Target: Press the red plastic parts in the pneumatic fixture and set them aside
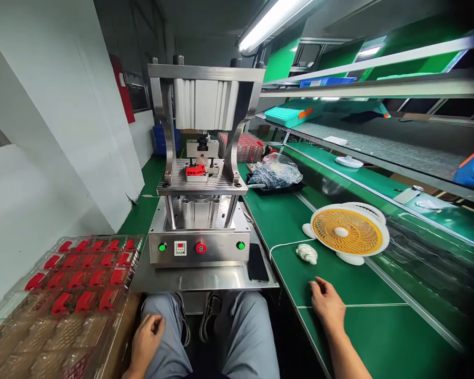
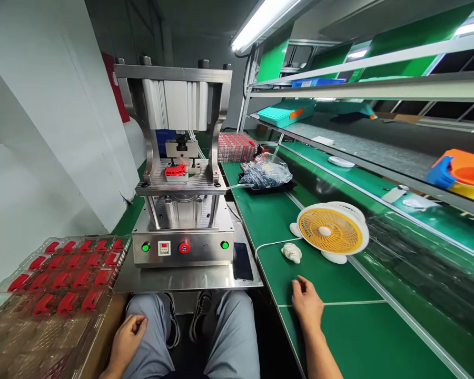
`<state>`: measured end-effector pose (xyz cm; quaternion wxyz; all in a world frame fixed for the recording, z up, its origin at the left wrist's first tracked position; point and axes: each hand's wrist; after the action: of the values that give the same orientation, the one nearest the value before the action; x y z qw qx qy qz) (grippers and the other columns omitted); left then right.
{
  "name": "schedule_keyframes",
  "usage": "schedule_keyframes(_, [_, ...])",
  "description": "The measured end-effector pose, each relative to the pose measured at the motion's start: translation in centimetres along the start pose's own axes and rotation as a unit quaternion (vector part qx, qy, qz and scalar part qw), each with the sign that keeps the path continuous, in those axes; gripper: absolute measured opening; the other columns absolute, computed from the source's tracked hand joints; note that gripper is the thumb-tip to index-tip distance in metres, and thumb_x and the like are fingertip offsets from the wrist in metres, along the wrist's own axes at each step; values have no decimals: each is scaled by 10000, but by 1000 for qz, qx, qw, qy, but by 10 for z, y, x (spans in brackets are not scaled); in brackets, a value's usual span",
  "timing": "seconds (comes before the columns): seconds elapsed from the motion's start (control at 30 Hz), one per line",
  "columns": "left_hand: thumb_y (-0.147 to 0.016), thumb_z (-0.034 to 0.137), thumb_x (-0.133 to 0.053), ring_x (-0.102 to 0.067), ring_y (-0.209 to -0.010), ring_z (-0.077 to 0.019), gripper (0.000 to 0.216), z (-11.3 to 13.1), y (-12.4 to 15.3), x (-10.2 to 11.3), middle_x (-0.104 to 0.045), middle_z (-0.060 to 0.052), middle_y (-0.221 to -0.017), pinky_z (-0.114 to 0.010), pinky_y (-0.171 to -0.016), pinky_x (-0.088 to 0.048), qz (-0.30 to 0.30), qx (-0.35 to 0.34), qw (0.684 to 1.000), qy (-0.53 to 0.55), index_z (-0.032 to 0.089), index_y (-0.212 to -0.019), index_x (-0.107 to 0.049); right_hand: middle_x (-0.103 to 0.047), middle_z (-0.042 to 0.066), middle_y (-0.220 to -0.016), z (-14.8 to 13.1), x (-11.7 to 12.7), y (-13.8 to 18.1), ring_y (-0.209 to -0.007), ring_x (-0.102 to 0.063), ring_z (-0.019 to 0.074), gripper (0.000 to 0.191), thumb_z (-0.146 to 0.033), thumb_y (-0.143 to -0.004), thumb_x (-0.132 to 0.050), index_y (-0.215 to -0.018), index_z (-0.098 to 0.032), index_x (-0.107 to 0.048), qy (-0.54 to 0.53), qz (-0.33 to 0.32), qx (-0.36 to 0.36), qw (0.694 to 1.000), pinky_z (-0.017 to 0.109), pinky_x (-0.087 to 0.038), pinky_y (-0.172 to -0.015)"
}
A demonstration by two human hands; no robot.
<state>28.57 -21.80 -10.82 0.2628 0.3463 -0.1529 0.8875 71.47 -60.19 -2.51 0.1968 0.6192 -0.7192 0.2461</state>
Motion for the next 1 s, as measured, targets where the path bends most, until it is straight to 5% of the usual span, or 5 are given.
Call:
schedule_keyframes(0.13, [-836,449,-520,-705,-864,-251,227,-10,-2,-18,-716,-41,-860,-362,-822,-549,13,-30,996,-81,297,-753,-667,-749,156,-893,5,-3,3,-810,-690,349,617,-583,-737,-472,-1090,-140,-717,32,11,-15,999,467,-543,-811])
schedule_keyframes(0.3, [-910,410,-440,-623,-674,-181,299,-8,-10,-29,-632,-15,-778,-295,-656,-457,18,11,988,-156,261,-697,-588,-755,156,-969,3,-11,6,-889,-691,373,599,-580,-767,-418,-1066,-175,-744,98,-50,30,993,474,-536,-801])
schedule_keyframes(0.77, [-878,357,-451,-609,-666,-187,262,7,-16,-19,-611,-8,-737,-292,-659,-434,4,36,980,-197,240,-657,-531,-749,119,-913,12,-8,3,-835,-686,348,536,-609,-771,-447,-999,-226,-744,61,-74,17,995,434,-532,-752])
schedule_keyframes(1.0, [-817,451,-472,-687,-735,-229,295,39,-40,13,-717,-24,-736,-339,-735,-530,-129,6,990,-62,248,-723,-664,-751,122,-955,11,-3,8,-826,-676,332,564,-655,-744,-428,-949,-234,-742,40,-112,60,991,455,-530,-806])
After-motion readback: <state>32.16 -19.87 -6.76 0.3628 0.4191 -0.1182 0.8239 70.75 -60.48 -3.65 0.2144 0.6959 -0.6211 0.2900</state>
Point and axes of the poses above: each hand's wrist, its own y-axis away from the middle knuckle, its own x-axis out of the back of the hand, z = x × y
